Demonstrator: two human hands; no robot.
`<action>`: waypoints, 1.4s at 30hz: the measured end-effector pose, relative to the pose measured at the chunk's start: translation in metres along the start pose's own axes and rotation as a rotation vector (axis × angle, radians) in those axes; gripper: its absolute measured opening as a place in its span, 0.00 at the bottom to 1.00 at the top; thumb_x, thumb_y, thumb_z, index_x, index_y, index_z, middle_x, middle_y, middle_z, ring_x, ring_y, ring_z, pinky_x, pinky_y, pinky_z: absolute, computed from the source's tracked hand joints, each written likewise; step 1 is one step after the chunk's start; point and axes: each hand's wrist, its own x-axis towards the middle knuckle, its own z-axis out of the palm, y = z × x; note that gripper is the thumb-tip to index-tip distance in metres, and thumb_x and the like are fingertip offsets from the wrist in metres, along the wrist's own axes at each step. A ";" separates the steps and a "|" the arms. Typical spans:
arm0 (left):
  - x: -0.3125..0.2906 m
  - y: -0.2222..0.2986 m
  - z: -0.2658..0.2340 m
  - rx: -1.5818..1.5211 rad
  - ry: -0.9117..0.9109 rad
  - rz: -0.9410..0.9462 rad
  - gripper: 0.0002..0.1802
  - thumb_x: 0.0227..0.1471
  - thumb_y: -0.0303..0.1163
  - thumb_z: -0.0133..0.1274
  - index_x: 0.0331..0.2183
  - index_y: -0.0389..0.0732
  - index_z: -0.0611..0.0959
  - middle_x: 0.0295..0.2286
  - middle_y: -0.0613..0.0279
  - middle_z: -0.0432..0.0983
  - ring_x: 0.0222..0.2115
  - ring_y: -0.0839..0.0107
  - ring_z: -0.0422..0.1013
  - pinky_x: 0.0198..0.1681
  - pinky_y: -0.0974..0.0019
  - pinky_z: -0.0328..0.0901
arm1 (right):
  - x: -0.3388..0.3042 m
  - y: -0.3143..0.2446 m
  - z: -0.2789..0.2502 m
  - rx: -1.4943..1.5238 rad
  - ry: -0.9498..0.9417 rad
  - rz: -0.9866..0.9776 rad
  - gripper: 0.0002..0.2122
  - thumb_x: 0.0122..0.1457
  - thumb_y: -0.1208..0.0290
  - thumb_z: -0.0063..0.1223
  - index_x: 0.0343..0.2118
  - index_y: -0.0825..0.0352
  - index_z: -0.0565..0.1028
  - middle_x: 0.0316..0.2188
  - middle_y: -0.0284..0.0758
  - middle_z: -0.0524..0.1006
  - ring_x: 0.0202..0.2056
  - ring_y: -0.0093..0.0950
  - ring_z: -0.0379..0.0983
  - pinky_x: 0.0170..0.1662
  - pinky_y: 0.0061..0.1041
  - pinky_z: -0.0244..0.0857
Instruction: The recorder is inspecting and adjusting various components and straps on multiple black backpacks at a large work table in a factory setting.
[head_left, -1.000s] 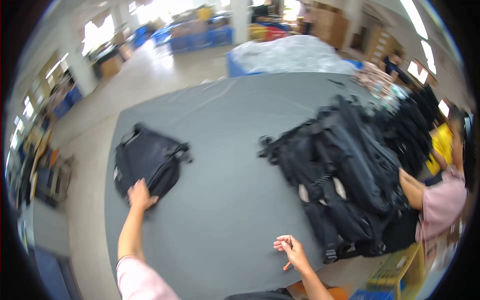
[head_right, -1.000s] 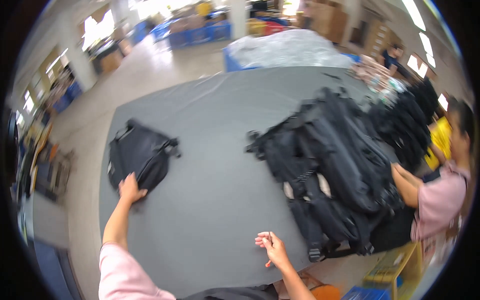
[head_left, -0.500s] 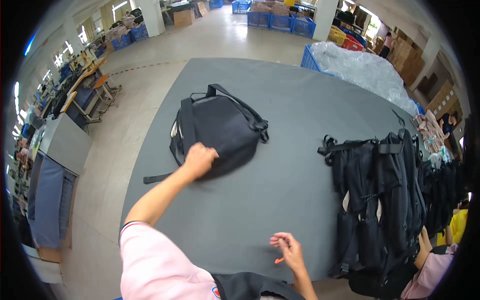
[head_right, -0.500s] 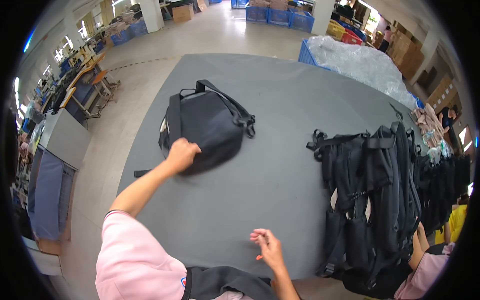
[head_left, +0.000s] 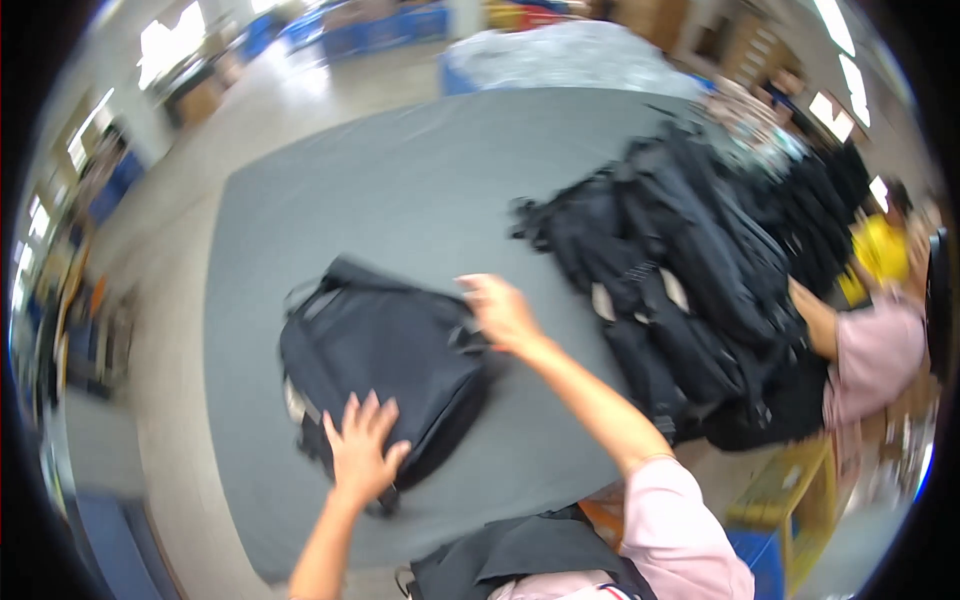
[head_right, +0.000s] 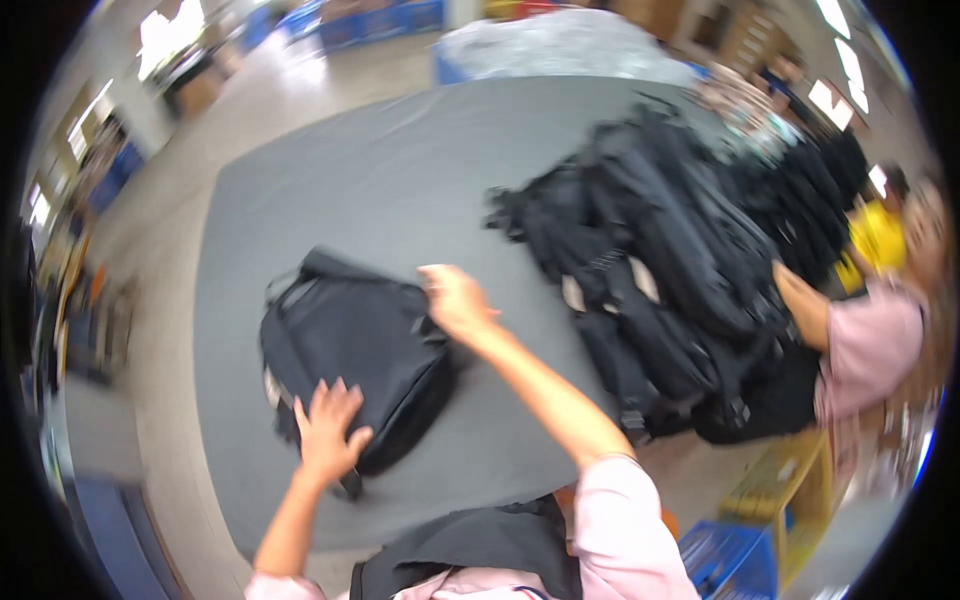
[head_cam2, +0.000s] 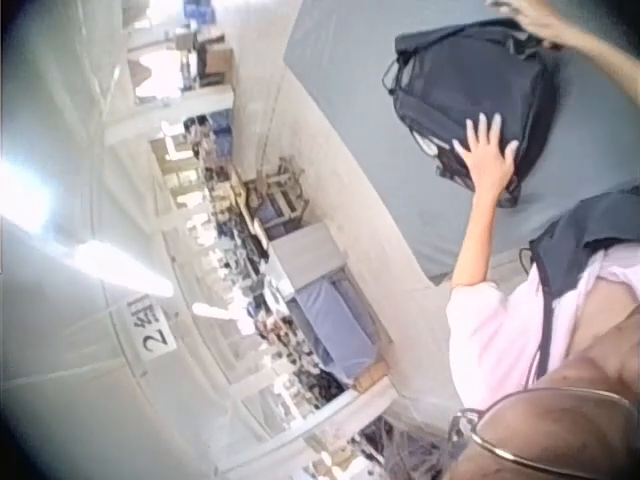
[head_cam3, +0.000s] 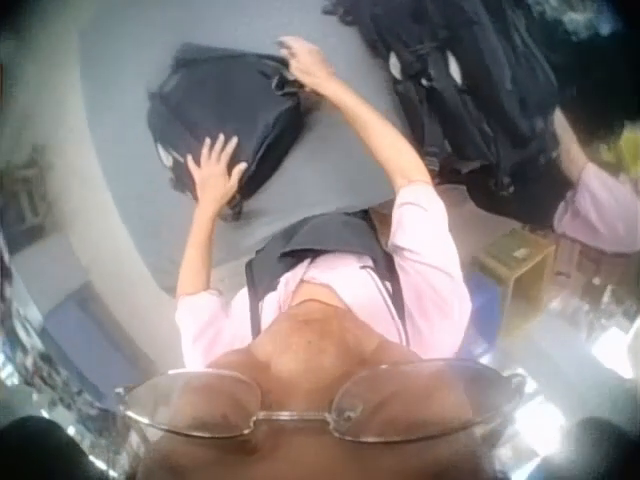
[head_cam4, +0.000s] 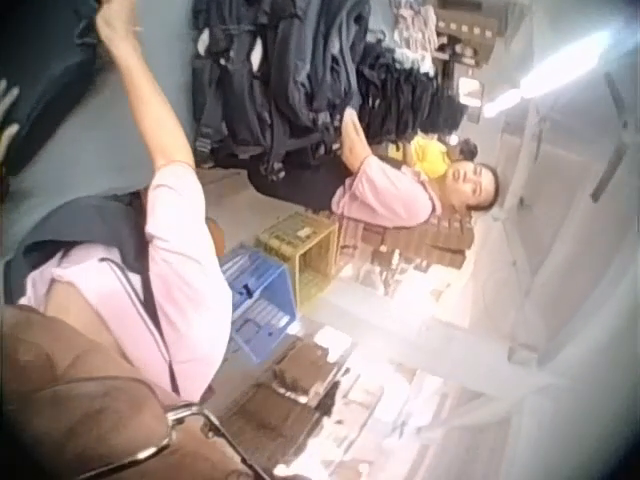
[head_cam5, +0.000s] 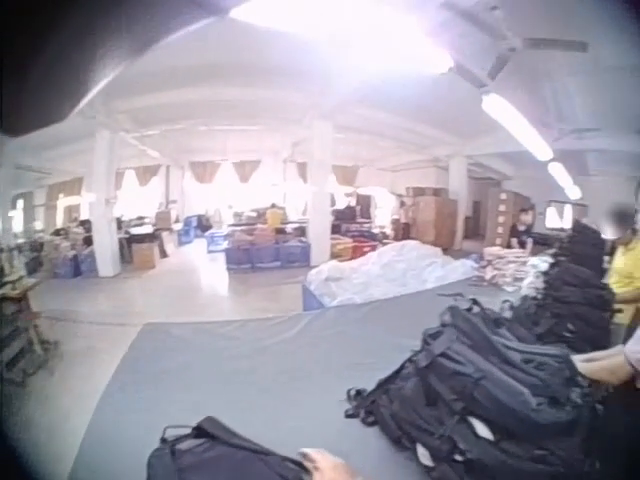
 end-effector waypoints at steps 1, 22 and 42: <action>-0.013 0.000 0.022 0.079 -0.104 0.076 0.35 0.43 0.51 0.54 0.51 0.46 0.72 0.55 0.55 0.60 0.58 0.55 0.51 0.58 0.33 0.35 | 0.013 0.009 0.026 0.020 0.021 0.001 0.13 0.57 0.71 0.46 0.45 0.64 0.72 0.43 0.43 0.74 0.45 0.42 0.70 0.47 0.35 0.65; -0.095 0.004 0.002 -0.082 -0.540 0.672 0.26 0.45 0.41 0.54 0.48 0.49 0.75 0.53 0.66 0.64 0.58 0.66 0.55 0.59 0.41 0.42 | -0.012 0.001 0.020 -0.001 -0.247 0.194 0.16 0.56 0.66 0.47 0.44 0.68 0.71 0.41 0.48 0.74 0.44 0.45 0.70 0.45 0.39 0.64; 0.198 -0.087 0.025 -0.759 -0.512 -0.109 0.15 0.53 0.27 0.49 0.44 0.36 0.78 0.33 0.60 0.78 0.36 0.70 0.71 0.43 0.68 0.65 | -0.118 -0.058 0.084 0.549 -0.209 0.506 0.15 0.62 0.72 0.41 0.51 0.68 0.68 0.49 0.36 0.70 0.53 0.26 0.63 0.57 0.24 0.52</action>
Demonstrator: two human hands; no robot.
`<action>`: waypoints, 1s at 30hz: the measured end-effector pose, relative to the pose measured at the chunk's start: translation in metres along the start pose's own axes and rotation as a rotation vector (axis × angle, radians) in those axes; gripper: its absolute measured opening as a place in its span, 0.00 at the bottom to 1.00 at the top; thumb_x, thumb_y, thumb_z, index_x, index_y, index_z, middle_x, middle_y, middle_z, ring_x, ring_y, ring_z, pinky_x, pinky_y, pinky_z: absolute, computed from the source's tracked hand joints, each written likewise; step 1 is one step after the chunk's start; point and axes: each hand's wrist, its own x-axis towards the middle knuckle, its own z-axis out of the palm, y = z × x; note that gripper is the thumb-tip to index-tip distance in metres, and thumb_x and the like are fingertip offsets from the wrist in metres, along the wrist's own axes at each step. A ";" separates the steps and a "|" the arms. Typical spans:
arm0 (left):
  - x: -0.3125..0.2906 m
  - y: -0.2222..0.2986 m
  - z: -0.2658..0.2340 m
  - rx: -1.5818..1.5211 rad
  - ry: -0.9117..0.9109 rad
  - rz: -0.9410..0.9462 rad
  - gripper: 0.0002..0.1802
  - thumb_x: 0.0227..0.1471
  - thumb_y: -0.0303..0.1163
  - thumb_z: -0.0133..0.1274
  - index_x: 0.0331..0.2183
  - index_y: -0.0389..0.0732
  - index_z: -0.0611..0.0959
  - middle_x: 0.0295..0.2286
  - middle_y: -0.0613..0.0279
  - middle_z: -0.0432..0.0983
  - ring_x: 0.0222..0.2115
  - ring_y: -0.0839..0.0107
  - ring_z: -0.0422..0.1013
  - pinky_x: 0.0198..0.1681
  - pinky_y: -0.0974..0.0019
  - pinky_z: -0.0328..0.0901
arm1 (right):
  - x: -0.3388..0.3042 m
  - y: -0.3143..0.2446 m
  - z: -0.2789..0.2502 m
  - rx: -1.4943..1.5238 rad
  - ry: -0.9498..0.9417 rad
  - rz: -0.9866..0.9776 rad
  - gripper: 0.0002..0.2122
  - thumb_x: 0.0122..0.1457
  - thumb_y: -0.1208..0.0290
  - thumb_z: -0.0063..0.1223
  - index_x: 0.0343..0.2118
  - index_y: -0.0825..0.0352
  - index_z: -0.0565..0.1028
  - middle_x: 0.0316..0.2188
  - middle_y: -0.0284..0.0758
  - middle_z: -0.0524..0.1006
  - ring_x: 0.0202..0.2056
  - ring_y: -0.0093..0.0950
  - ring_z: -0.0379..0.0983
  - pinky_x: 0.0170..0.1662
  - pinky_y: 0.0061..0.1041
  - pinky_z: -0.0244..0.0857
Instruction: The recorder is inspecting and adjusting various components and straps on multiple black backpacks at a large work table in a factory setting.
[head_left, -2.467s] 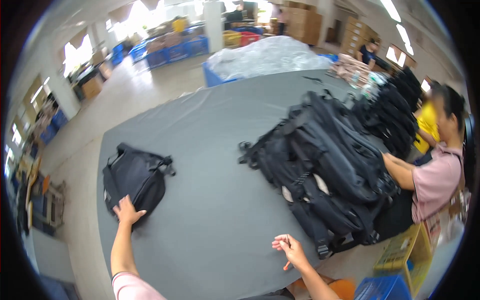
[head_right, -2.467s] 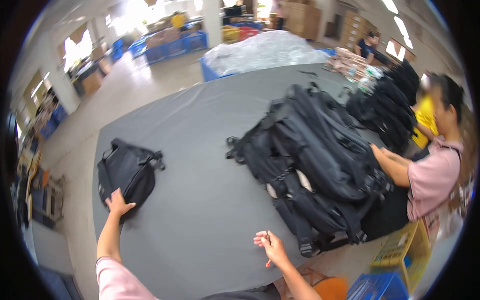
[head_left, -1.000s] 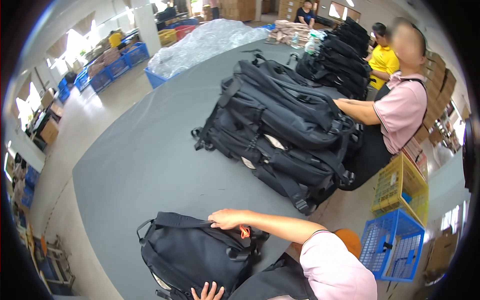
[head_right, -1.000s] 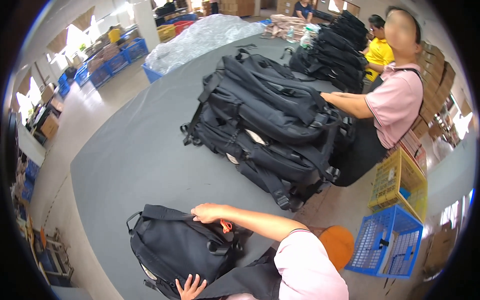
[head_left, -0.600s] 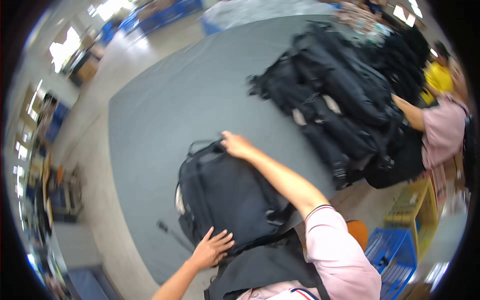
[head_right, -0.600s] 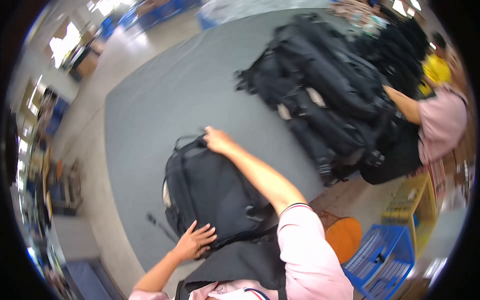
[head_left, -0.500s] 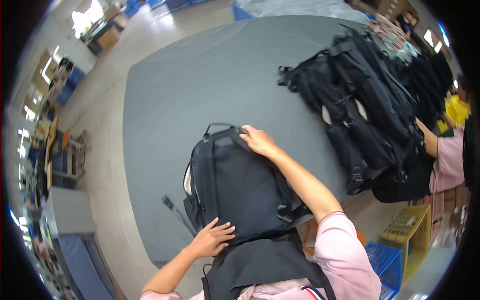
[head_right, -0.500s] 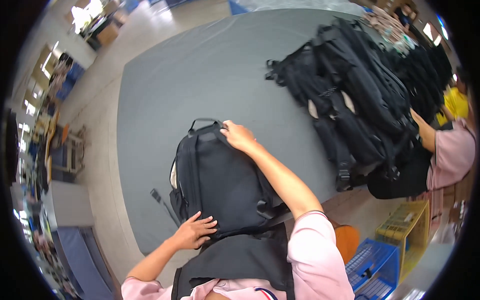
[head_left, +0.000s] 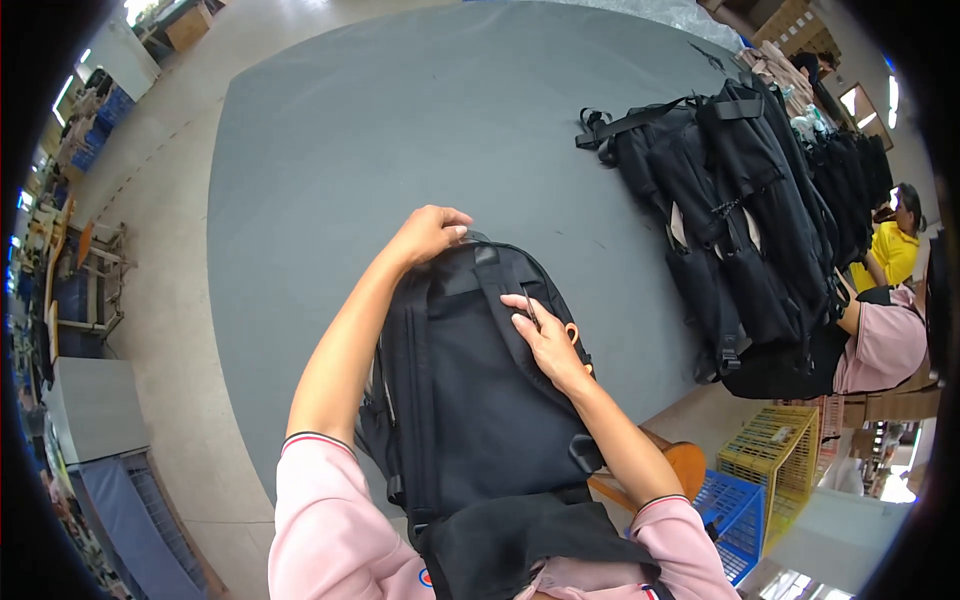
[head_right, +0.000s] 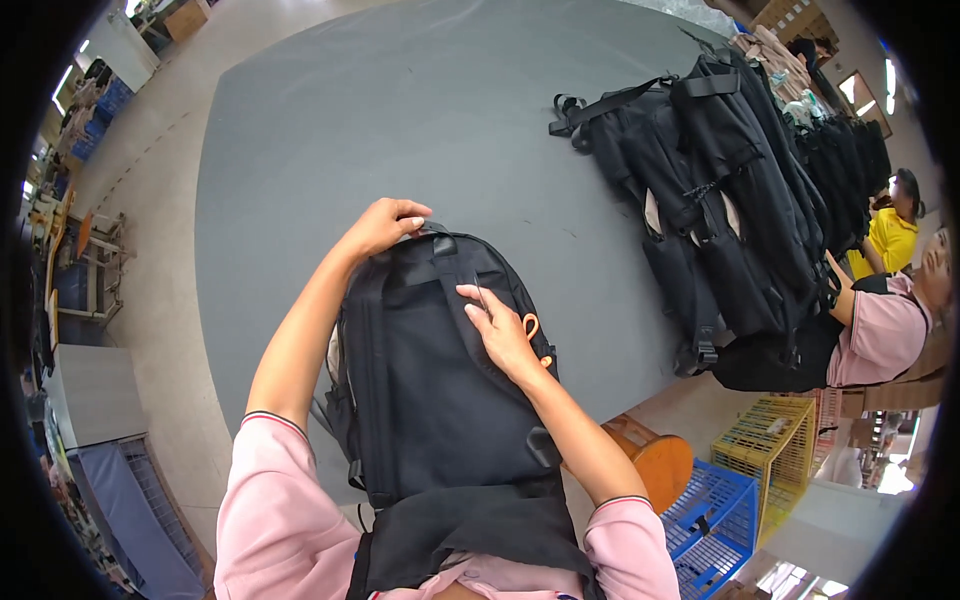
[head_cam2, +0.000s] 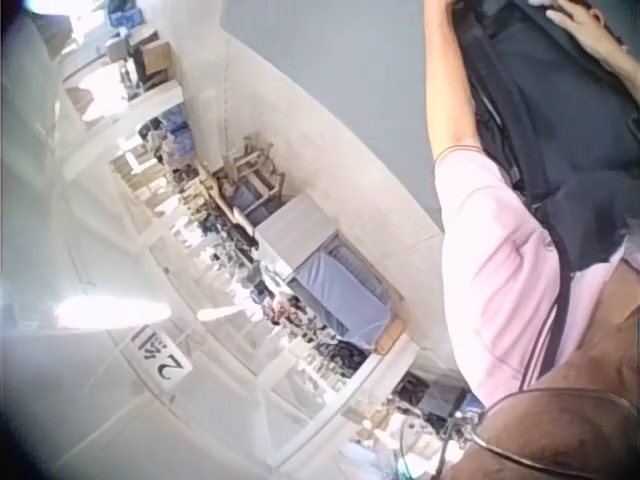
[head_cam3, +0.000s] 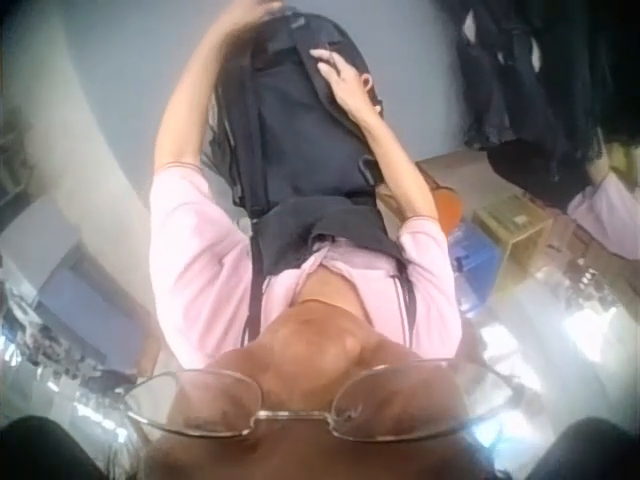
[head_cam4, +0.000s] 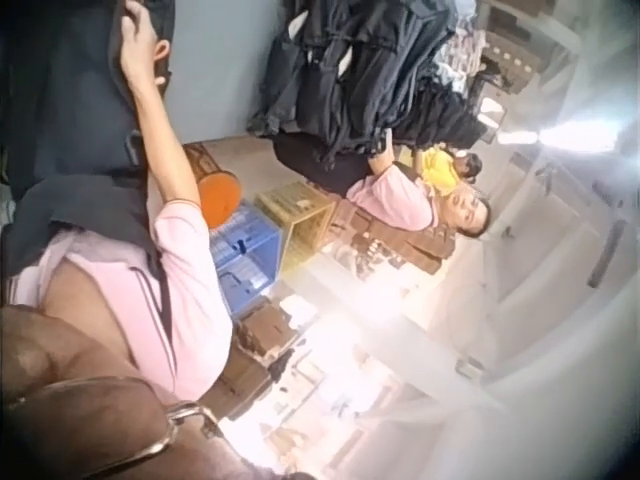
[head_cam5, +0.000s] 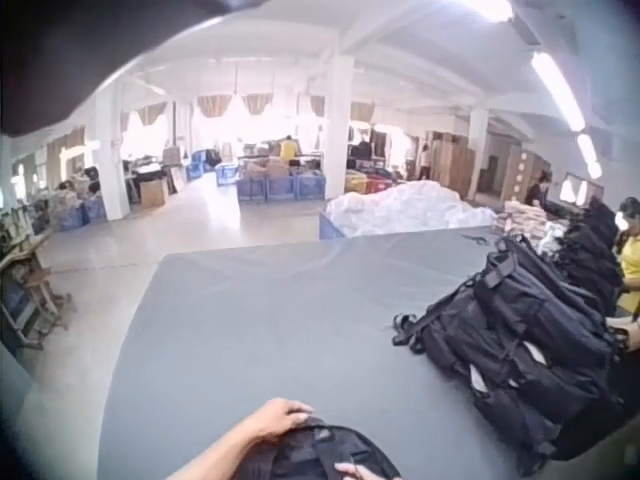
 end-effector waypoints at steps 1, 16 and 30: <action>0.008 -0.006 0.004 -0.008 -0.010 -0.005 0.15 0.53 0.27 0.49 0.44 0.36 0.78 0.33 0.60 0.78 0.36 0.70 0.71 0.43 0.68 0.65 | 0.001 0.004 -0.002 -0.056 0.009 -0.023 0.15 0.62 0.72 0.41 0.51 0.69 0.67 0.49 0.37 0.70 0.53 0.28 0.64 0.56 0.24 0.54; 0.040 -0.041 0.010 -0.682 -0.051 -0.194 0.12 0.52 0.24 0.49 0.40 0.39 0.79 0.27 0.69 0.75 0.24 0.84 0.61 0.30 0.80 0.59 | 0.134 -0.030 -0.026 -0.848 0.002 -0.244 0.13 0.51 0.70 0.57 0.38 0.63 0.69 0.33 0.34 0.68 0.32 0.35 0.72 0.32 0.36 0.65; 0.052 -0.046 0.009 -0.665 -0.026 -0.221 0.12 0.51 0.24 0.49 0.40 0.40 0.76 0.24 0.67 0.75 0.21 0.84 0.57 0.26 0.80 0.55 | 0.153 -0.006 -0.031 -0.725 0.100 -0.384 0.06 0.50 0.72 0.56 0.32 0.63 0.74 0.28 0.31 0.68 0.25 0.32 0.71 0.25 0.32 0.63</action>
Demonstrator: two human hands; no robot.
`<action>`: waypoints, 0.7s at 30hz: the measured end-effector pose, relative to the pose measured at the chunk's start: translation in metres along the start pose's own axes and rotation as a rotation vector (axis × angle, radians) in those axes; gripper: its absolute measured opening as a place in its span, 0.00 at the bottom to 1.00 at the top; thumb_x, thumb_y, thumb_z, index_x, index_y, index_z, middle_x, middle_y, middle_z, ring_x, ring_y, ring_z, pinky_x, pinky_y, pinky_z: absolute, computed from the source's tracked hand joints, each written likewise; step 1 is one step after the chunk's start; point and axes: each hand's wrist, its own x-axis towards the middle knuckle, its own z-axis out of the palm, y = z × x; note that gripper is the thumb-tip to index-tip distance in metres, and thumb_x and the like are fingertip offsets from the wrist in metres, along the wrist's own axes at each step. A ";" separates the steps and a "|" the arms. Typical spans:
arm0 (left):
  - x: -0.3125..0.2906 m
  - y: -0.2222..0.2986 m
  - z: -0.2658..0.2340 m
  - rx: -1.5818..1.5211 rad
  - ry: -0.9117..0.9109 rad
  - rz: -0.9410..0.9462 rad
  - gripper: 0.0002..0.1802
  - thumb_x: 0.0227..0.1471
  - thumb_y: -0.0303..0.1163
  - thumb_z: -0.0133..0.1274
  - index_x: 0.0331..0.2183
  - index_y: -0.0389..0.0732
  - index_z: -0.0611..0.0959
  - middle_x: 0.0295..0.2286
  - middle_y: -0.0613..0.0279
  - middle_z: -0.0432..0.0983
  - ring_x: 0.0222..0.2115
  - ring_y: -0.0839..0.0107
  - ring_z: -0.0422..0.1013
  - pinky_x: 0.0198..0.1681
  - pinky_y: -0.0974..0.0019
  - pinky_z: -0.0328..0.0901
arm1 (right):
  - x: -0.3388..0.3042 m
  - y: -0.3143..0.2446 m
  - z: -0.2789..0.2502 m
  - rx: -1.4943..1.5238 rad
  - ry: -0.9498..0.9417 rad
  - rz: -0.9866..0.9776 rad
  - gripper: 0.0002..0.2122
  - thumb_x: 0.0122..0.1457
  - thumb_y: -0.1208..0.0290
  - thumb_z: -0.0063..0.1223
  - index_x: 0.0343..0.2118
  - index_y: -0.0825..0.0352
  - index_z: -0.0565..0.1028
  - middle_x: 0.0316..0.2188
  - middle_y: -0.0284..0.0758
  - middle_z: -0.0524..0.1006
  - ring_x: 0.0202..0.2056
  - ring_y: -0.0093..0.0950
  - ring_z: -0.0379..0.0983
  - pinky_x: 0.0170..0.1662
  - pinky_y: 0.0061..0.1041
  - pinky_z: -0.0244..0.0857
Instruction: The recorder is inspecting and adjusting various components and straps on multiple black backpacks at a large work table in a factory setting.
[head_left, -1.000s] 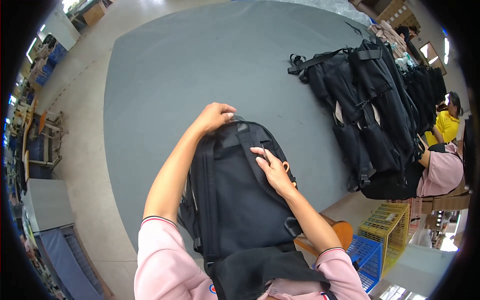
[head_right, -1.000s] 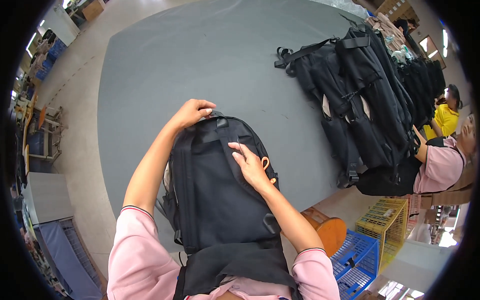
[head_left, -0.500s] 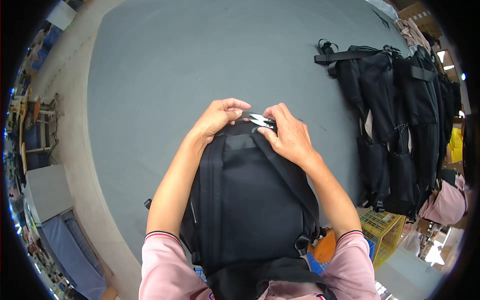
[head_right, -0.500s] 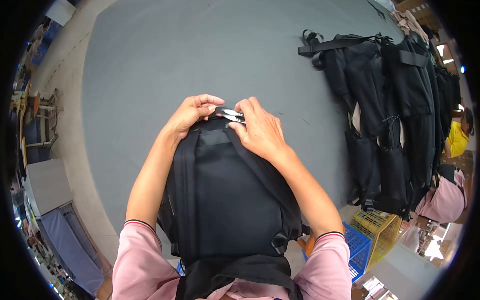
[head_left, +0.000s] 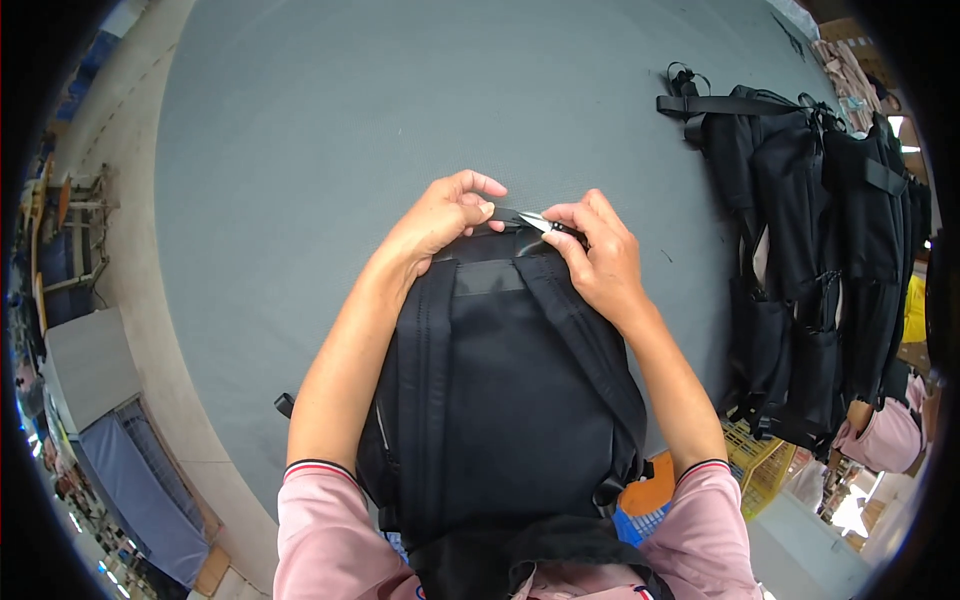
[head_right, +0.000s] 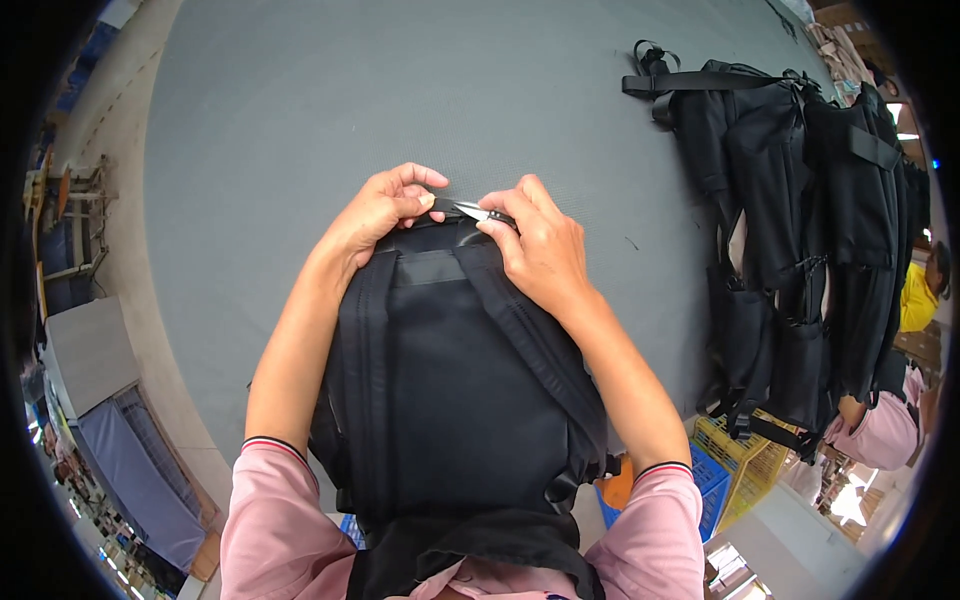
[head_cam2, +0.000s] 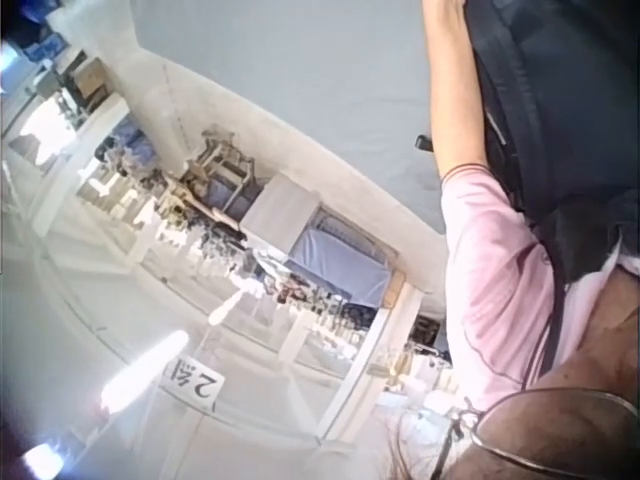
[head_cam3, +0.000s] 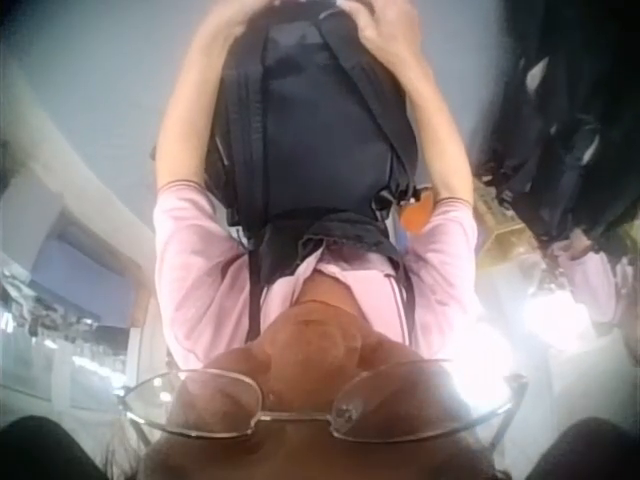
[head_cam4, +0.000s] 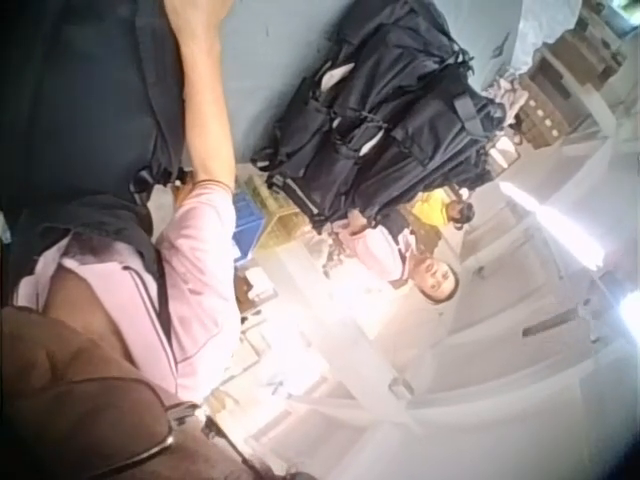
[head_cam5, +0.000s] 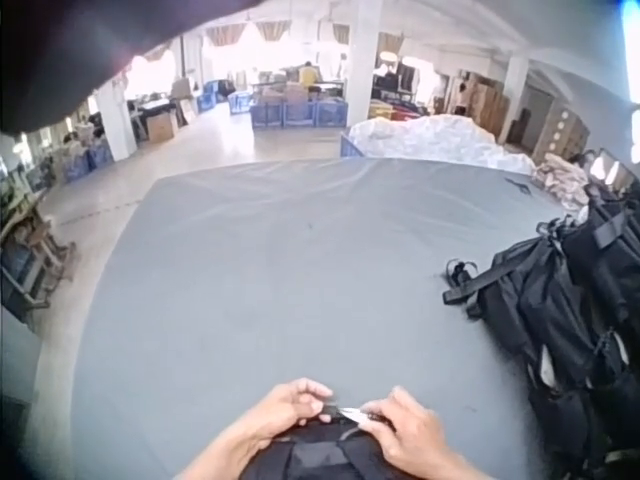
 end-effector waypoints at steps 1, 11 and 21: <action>-0.001 -0.001 -0.001 0.008 0.002 0.004 0.12 0.51 0.24 0.49 0.40 0.40 0.76 0.24 0.67 0.75 0.21 0.84 0.57 0.26 0.80 0.55 | 0.001 -0.003 -0.001 0.002 0.005 -0.011 0.06 0.50 0.72 0.56 0.32 0.63 0.74 0.27 0.31 0.68 0.25 0.32 0.71 0.25 0.31 0.63; -0.007 -0.001 -0.002 -0.011 0.027 0.010 0.11 0.51 0.25 0.49 0.39 0.38 0.77 0.25 0.67 0.74 0.23 0.84 0.62 0.27 0.80 0.56 | 0.000 -0.006 0.004 -0.014 -0.028 0.011 0.06 0.52 0.71 0.54 0.33 0.63 0.74 0.27 0.32 0.68 0.25 0.32 0.71 0.26 0.32 0.63; 0.000 0.001 -0.024 0.247 -0.111 0.133 0.16 0.46 0.21 0.51 0.41 0.37 0.80 0.34 0.58 0.77 0.35 0.77 0.71 0.40 0.73 0.66 | 0.012 -0.001 0.017 0.093 -0.122 0.269 0.08 0.51 0.70 0.57 0.34 0.64 0.75 0.31 0.31 0.73 0.28 0.28 0.73 0.32 0.25 0.66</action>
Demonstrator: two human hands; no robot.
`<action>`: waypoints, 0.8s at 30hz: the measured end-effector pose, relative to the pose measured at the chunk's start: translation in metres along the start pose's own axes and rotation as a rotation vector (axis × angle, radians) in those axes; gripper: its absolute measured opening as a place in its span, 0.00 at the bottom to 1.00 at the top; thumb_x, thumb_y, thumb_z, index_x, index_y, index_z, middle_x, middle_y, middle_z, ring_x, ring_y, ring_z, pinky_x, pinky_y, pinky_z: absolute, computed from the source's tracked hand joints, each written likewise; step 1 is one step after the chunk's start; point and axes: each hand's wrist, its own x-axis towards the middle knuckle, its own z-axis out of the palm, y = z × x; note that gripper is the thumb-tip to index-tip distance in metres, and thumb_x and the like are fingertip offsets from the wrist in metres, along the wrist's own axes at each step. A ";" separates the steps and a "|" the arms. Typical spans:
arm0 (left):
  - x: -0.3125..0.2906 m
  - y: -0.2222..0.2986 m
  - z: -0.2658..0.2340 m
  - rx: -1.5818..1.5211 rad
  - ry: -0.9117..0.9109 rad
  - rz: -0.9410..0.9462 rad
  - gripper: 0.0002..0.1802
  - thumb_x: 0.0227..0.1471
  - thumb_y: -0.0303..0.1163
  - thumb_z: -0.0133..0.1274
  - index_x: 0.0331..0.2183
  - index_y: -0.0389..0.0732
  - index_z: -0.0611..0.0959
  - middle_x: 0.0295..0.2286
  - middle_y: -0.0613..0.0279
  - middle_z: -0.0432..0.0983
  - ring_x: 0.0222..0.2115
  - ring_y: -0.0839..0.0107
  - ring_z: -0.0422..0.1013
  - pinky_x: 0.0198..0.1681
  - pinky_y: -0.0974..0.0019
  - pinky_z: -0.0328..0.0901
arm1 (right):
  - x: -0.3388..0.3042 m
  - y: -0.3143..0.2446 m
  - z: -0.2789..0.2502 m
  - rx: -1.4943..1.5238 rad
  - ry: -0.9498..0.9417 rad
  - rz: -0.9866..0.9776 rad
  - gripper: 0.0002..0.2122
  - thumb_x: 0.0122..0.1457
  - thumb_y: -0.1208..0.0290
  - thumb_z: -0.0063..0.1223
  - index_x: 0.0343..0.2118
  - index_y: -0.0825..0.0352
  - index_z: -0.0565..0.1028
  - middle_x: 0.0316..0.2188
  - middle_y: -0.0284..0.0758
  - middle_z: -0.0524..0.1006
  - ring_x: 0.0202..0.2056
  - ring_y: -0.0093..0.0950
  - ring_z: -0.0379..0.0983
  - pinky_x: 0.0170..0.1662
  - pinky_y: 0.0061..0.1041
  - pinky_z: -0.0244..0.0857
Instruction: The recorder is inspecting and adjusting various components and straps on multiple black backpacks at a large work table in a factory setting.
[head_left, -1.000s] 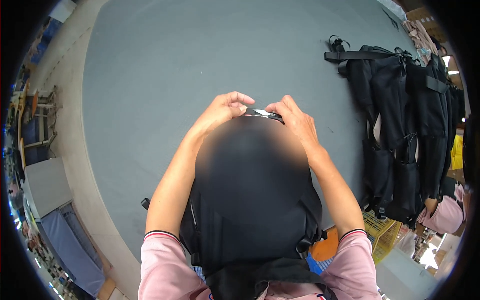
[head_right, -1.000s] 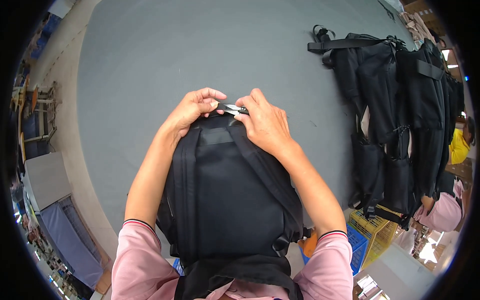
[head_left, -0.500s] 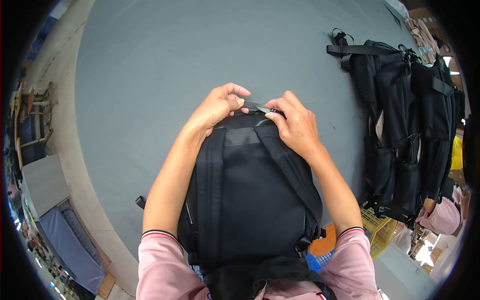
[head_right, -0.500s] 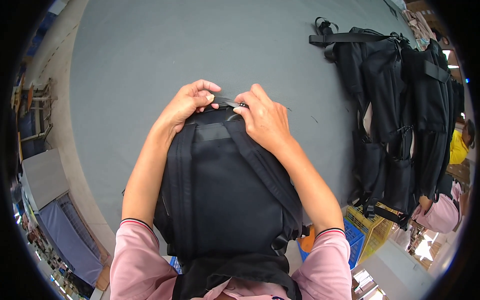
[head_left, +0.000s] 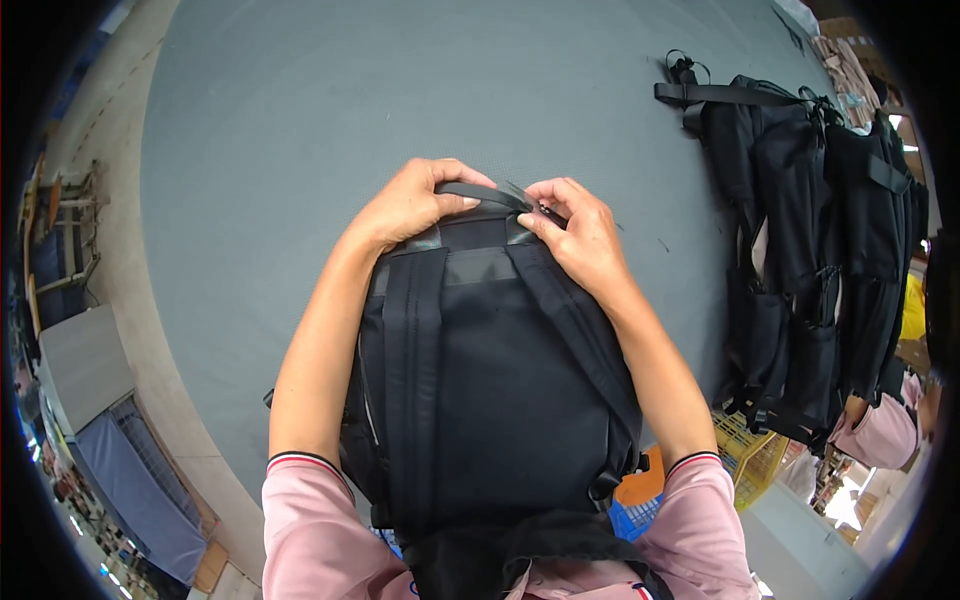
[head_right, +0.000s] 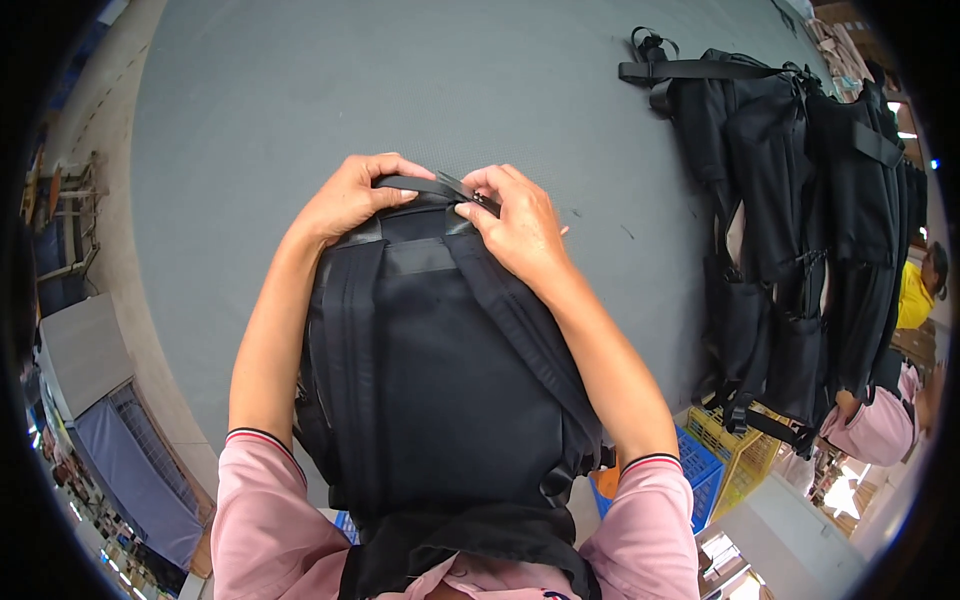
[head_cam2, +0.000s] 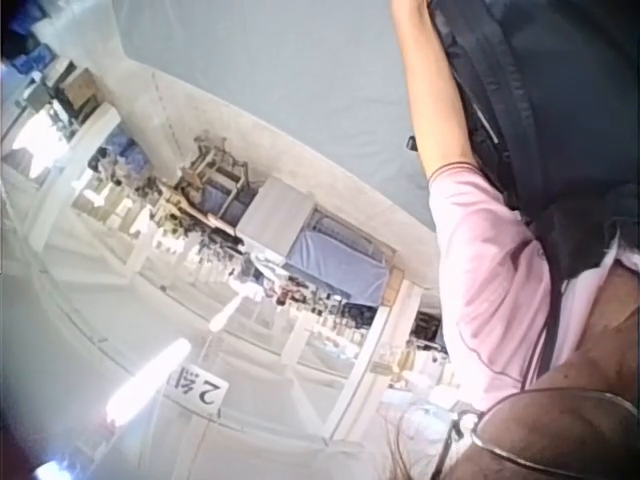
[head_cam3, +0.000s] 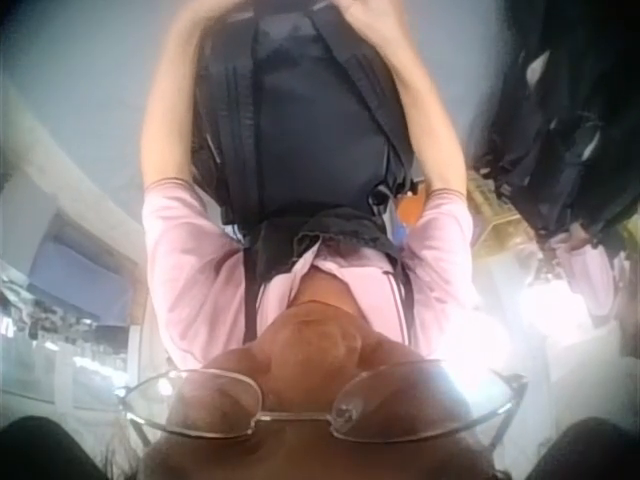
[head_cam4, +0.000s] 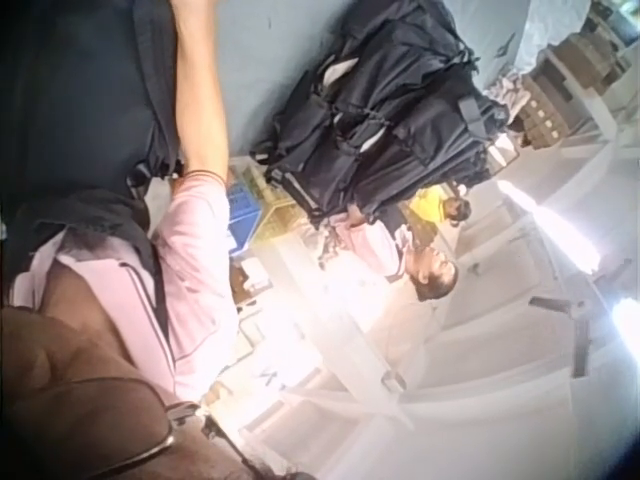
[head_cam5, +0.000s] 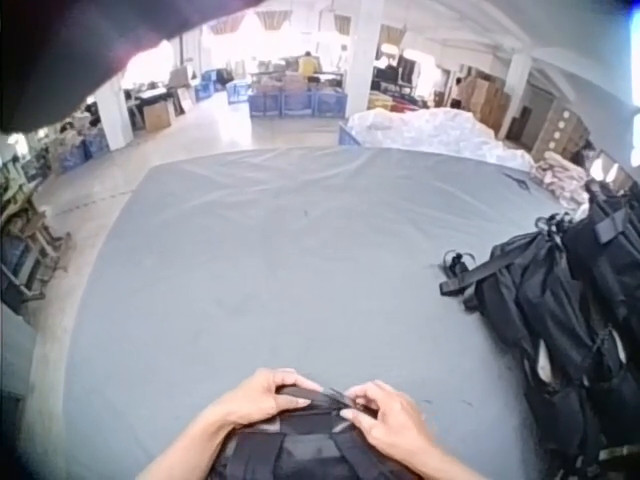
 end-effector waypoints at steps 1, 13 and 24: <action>0.003 -0.001 -0.001 -0.027 -0.010 -0.007 0.16 0.47 0.22 0.52 0.41 0.37 0.80 0.34 0.58 0.77 0.35 0.76 0.72 0.40 0.73 0.67 | 0.000 0.007 0.006 0.120 0.019 -0.004 0.08 0.51 0.71 0.57 0.34 0.65 0.76 0.29 0.33 0.74 0.28 0.27 0.73 0.32 0.24 0.66; 0.011 0.008 0.012 -0.429 -0.037 -0.162 0.15 0.52 0.35 0.55 0.38 0.33 0.79 0.34 0.55 0.77 0.29 0.71 0.75 0.36 0.71 0.71 | 0.004 0.018 0.008 0.451 -0.148 0.158 0.08 0.53 0.69 0.55 0.31 0.69 0.75 0.22 0.31 0.75 0.28 0.19 0.70 0.32 0.21 0.63; 0.013 0.004 0.013 -0.400 0.057 -0.148 0.14 0.52 0.34 0.54 0.37 0.33 0.78 0.28 0.59 0.75 0.24 0.73 0.75 0.30 0.73 0.70 | 0.001 -0.023 -0.031 -0.452 0.045 -0.499 0.10 0.45 0.72 0.60 0.33 0.60 0.76 0.24 0.28 0.70 0.25 0.29 0.70 0.27 0.28 0.62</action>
